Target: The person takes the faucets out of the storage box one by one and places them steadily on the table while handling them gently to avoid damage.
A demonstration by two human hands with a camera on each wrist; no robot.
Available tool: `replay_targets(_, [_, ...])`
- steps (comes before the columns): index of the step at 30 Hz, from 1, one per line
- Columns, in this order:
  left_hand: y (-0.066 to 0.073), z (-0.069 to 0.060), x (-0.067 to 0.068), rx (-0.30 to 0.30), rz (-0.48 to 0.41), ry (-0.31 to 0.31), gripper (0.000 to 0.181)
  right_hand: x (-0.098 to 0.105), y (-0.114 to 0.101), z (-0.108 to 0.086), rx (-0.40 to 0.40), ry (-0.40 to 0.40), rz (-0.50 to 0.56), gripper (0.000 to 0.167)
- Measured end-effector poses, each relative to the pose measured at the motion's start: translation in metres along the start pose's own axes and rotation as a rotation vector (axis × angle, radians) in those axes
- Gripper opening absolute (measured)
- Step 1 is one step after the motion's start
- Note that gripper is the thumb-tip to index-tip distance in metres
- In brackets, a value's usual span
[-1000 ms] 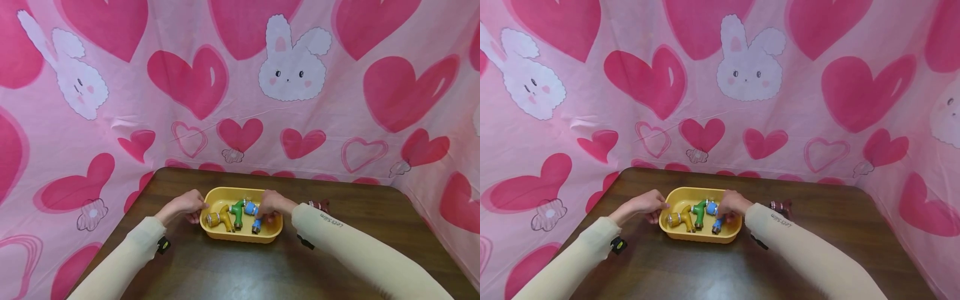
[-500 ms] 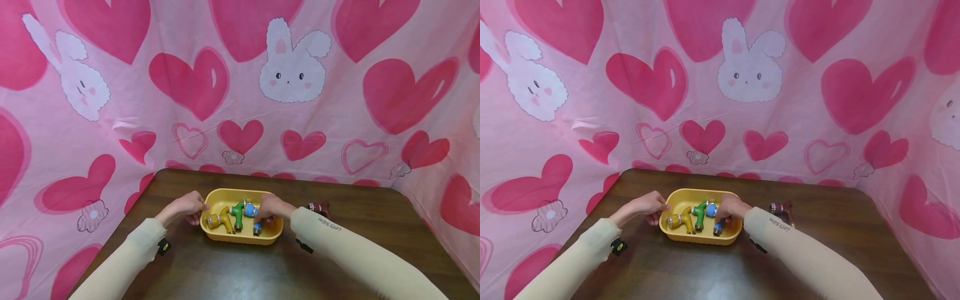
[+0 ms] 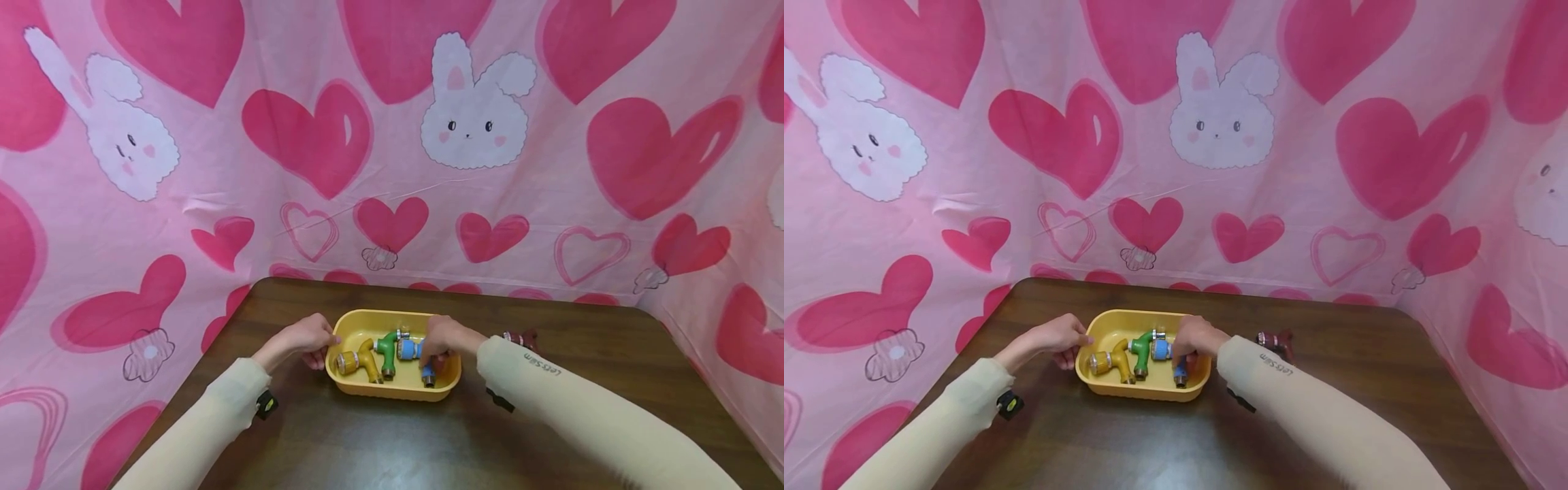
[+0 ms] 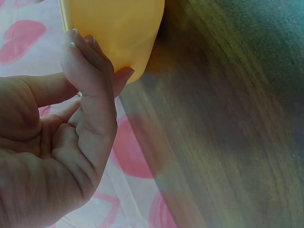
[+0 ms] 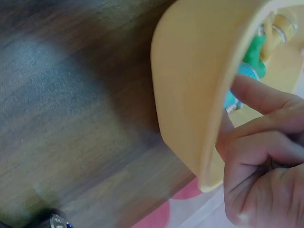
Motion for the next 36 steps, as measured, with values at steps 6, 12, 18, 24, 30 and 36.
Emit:
replay_targets(6, [0.001, -0.001, 0.0, 0.007, 0.0, 0.0, 0.026, 0.005, -0.001, -0.007, -0.015, -0.028, 0.078, 0.022])
replay_targets(12, [0.001, -0.002, -0.001, 0.006, -0.003, -0.002, 0.027, 0.005, -0.003, -0.011, -0.016, -0.036, 0.136, 0.02])
replay_targets(18, [0.001, -0.002, 0.0, 0.005, -0.005, -0.002, 0.027, 0.007, -0.009, -0.012, -0.026, -0.047, 0.148, 0.019])
replay_targets(24, [0.001, -0.003, 0.001, 0.013, -0.005, 0.002, 0.027, 0.007, -0.011, -0.012, -0.032, -0.068, 0.115, 0.021])
replay_targets(30, [0.0, -0.002, -0.001, 0.007, -0.009, 0.002, 0.027, 0.003, -0.009, -0.009, -0.035, -0.055, 0.063, 0.022])
replay_targets(36, [0.0, -0.002, -0.001, 0.006, -0.012, 0.004, 0.027, 0.0, -0.004, -0.004, -0.061, -0.033, 0.039, 0.025])
Point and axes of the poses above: each hand's wrist, its own z-axis towards the middle knuckle, its own x-axis out of the back of the hand, y = z × x, the point moved 9 cm from there along z, towards the middle knuckle, and after that the axes turned 10 degrees about x, right-handed, at the moved point
